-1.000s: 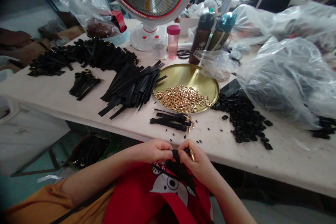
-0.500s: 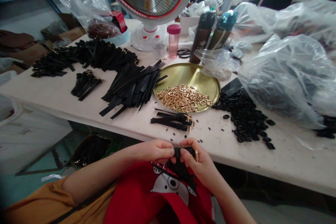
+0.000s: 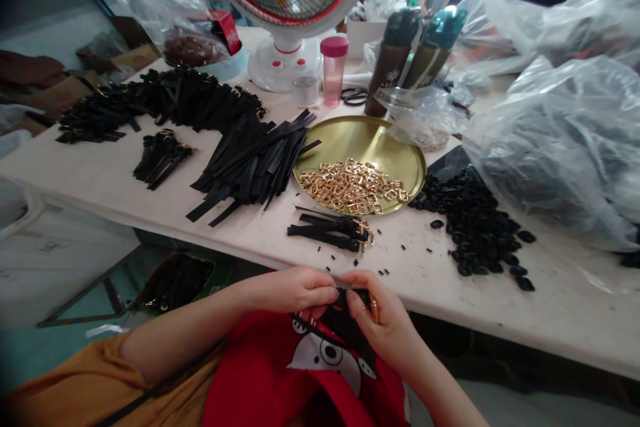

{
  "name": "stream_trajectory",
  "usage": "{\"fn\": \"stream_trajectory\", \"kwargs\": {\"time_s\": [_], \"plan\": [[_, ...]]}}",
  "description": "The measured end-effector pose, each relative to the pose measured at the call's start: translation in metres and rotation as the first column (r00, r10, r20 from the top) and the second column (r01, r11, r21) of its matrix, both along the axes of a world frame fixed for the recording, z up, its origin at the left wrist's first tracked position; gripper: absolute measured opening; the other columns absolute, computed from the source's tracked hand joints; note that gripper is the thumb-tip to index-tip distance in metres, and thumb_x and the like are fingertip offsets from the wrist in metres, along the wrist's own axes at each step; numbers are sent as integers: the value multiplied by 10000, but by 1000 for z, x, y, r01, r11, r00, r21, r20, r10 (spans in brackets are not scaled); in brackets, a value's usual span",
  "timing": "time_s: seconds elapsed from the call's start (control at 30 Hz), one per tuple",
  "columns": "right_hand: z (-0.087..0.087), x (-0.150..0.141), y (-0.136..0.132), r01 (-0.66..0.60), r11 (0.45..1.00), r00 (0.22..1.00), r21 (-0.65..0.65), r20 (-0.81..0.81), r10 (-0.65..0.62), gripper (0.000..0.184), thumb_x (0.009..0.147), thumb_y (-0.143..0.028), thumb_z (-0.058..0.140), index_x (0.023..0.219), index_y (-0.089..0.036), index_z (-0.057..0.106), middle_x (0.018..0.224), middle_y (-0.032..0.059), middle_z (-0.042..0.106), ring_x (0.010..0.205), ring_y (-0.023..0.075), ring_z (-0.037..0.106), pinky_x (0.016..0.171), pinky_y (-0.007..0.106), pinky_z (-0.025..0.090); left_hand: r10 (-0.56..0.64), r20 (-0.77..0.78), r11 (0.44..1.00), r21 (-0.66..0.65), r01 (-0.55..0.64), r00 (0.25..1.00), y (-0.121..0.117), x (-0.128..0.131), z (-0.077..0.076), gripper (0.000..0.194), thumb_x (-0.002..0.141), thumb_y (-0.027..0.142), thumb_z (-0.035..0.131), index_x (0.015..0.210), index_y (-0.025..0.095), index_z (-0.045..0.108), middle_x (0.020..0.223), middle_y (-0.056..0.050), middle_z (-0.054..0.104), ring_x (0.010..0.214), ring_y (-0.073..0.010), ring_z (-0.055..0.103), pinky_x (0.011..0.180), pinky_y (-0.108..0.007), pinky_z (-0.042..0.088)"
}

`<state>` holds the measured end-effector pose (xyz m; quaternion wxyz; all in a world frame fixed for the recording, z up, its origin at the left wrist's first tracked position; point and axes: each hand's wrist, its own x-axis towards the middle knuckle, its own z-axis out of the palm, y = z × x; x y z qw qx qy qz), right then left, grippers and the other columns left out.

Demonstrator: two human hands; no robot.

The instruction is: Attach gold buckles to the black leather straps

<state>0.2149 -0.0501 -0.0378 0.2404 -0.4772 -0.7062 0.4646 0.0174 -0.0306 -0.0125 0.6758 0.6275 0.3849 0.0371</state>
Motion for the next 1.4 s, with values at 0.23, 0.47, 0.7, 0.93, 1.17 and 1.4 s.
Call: {"fn": "stream_trajectory", "kwargs": {"time_s": [0.23,0.47,0.7,0.93,1.17,1.4], "plan": [[3,-1,4,-124,989,985,78,126,114,208,826,-245,436,1015,-220,519,932,67,643,835,188,612,739,311,486,36,-83,991,128,-26,996,-3,2,2,287,824,326,386,672,137,540,563,20,513,489,-80,467,486,-183,350],[9,1,4,-8,984,998,-177,-66,-3,208,838,-334,430,1006,-226,490,685,-5,585,573,123,556,525,229,459,37,34,999,26,-38,999,-5,9,9,248,854,277,345,746,144,525,646,6,555,554,-81,526,536,-173,399],[4,-10,-2,107,964,980,-244,-136,-143,283,817,-430,446,987,-205,474,547,-52,464,484,102,454,453,209,370,72,33,997,9,-72,997,-3,2,2,209,798,299,428,847,137,550,595,37,452,502,-76,422,468,-173,340],[-9,-17,-8,214,977,977,-15,31,-213,248,814,-391,435,942,-187,493,603,-7,516,516,136,480,489,249,399,188,-104,968,188,-167,977,-11,9,-13,225,751,311,446,789,137,583,622,15,515,548,-102,467,502,-184,350],[-1,-22,-8,222,973,974,-60,-28,-224,290,786,-436,473,965,-210,499,542,-28,511,480,142,494,447,239,401,75,-116,979,200,-51,990,-7,-3,2,199,736,308,484,790,147,588,611,37,489,543,-87,445,477,-168,316],[-13,-18,-4,236,965,964,-114,-95,-247,373,728,-521,515,944,-216,509,577,-11,565,519,157,548,505,245,456,144,-226,972,216,-95,963,-9,1,-2,230,746,378,531,788,167,613,548,46,481,507,-97,451,478,-188,318]]}}
